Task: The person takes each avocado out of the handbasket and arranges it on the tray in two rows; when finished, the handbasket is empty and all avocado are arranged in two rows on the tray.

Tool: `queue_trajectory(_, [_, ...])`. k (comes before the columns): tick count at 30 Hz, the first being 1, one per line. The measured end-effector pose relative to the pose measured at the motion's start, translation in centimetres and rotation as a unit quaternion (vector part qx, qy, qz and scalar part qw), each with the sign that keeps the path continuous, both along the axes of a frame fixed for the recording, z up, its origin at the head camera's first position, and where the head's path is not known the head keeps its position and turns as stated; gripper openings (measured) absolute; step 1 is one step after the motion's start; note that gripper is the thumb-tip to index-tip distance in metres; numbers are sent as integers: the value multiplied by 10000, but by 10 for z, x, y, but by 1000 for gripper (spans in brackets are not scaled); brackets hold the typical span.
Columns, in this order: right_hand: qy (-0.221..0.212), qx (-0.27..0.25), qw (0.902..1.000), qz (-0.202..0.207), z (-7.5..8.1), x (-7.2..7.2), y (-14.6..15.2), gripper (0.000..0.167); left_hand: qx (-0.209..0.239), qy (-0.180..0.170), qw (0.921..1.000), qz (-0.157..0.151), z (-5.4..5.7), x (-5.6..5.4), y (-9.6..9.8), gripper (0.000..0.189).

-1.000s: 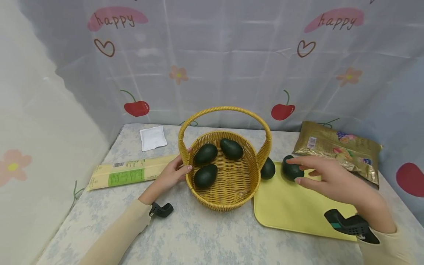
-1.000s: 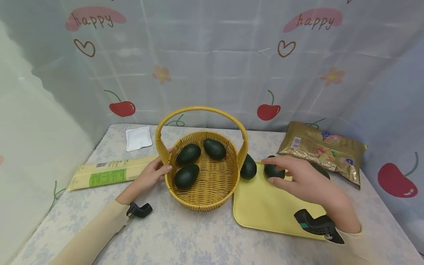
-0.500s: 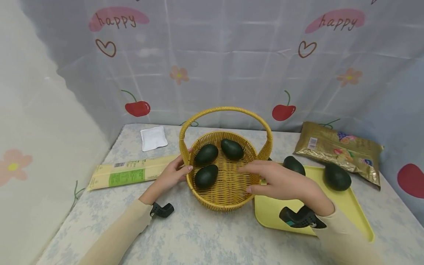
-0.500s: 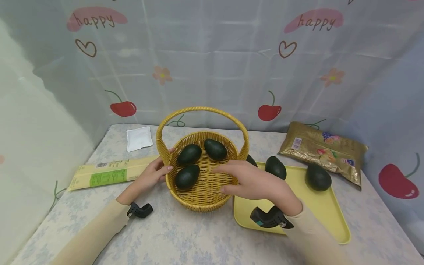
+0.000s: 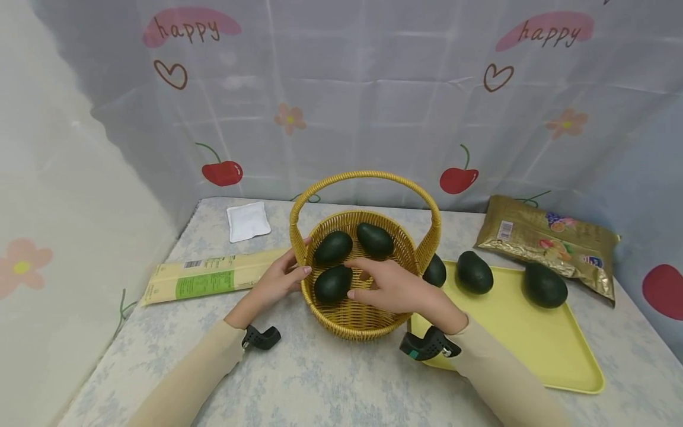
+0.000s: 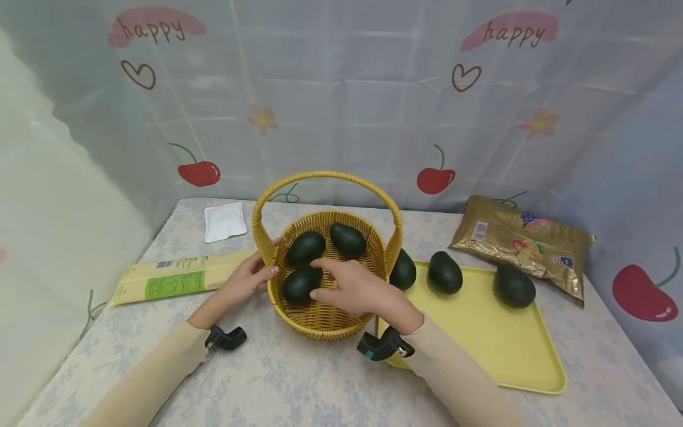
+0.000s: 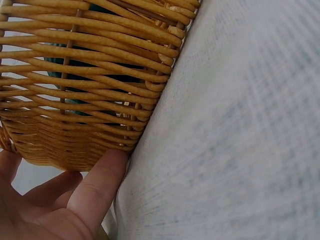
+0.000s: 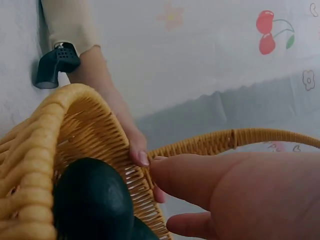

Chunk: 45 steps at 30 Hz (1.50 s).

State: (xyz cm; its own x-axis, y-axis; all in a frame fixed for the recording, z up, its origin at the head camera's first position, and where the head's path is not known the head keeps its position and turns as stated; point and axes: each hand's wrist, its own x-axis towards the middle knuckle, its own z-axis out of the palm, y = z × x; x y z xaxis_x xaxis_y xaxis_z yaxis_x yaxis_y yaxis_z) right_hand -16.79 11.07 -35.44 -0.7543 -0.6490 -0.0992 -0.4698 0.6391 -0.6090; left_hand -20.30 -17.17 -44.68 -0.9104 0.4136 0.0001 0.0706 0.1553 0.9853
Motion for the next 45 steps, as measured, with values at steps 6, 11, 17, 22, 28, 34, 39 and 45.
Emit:
queue_trajectory(6, [-395,70,9980,-491,-14,-8,-14,65,-48,7,10000,-2,0,0,0,65])
queue_trajectory(11, [-478,55,9973,-547,-23,-13,-23,70,-42,18,10000,2,0,-1,0,65])
queue_trajectory(17, [-614,240,9961,-581,-30,-15,-29,72,-103,69,9999,-66,-1,-1,0,65])
queue_trajectory(22, [-553,265,9969,-501,-33,-14,-29,69,-74,67,9999,-62,-1,-1,0,65])
queue_trajectory(28, [-498,140,9985,-182,-35,-13,-26,58,-44,50,10000,-43,-3,0,-1,65])
queue_trajectory(34, [-514,-101,9986,-36,-39,-12,-25,53,-36,75,10000,-50,-4,1,-1,64])
queue_trajectory(39, [-557,-245,9981,29,-41,-11,-26,49,-90,90,9999,-36,-3,1,-1,65])
queue_trajectory(45, [-634,-413,9969,198,-41,-12,-26,45,-88,66,9999,-5,-3,-1,-1,64])
